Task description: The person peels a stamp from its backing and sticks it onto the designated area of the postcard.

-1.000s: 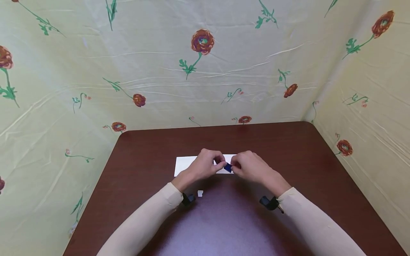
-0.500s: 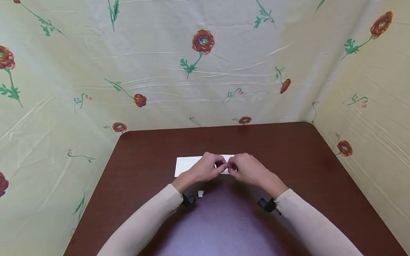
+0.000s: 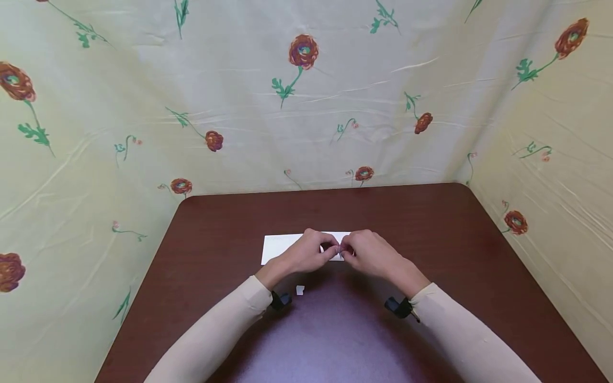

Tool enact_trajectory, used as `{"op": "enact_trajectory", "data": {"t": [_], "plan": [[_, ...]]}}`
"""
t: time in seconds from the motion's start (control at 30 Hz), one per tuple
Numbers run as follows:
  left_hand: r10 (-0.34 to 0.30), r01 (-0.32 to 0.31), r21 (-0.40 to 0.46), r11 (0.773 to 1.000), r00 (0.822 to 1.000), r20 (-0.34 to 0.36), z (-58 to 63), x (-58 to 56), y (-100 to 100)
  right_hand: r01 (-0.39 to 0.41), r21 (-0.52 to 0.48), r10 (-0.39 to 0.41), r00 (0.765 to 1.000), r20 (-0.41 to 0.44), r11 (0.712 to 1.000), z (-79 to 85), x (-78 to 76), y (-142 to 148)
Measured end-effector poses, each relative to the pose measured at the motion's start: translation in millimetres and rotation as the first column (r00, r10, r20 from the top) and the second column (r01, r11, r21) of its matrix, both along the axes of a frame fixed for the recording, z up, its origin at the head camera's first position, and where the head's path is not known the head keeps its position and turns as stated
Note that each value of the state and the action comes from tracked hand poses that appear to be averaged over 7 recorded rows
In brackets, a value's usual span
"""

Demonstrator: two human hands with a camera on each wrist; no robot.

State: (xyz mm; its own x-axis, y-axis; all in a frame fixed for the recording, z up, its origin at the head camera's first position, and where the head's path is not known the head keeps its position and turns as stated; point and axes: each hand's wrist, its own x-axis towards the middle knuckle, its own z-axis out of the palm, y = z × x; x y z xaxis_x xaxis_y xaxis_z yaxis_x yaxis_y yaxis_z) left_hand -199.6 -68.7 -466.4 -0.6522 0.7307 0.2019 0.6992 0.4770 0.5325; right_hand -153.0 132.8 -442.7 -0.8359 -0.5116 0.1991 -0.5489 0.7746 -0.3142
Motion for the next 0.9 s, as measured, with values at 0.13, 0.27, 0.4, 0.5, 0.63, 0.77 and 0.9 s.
{"op": "enact_trajectory", "data": {"t": [0.13,0.27,0.4,0.5,0.63,0.77,0.9], "plan": [[0.036,-0.036,-0.002,0.999,0.999,0.009,2.5,20.5,16,-0.03,0.002,0.03,0.999,0.021,1.0,2.9,12.4,17],[0.08,-0.08,-0.004,0.997,0.996,0.028,4.4,41.3,32,-0.064,0.002,0.064,0.997,0.043,0.998,3.6,23.9,34],[0.121,-0.121,-0.003,0.993,0.992,0.036,6.2,62.6,48,-0.103,0.0,0.103,0.993,0.056,0.995,3.9,35.5,52],[0.108,-0.108,0.005,0.994,0.993,0.043,9.3,62.1,43,-0.093,-0.001,0.093,0.994,0.059,0.996,7.0,36.3,48],[0.085,-0.087,0.021,0.996,0.995,0.053,12.7,60.6,37,-0.085,0.001,0.085,0.995,0.058,0.996,11.7,38.1,42],[0.062,-0.064,0.028,0.998,0.996,0.07,15.9,59.5,31,-0.084,0.006,0.083,0.995,0.056,0.996,15.8,39.9,37],[0.043,-0.046,0.034,0.998,0.995,0.086,19.0,58.5,26,-0.076,0.004,0.076,0.995,0.062,0.997,19.6,41.4,31]]}}
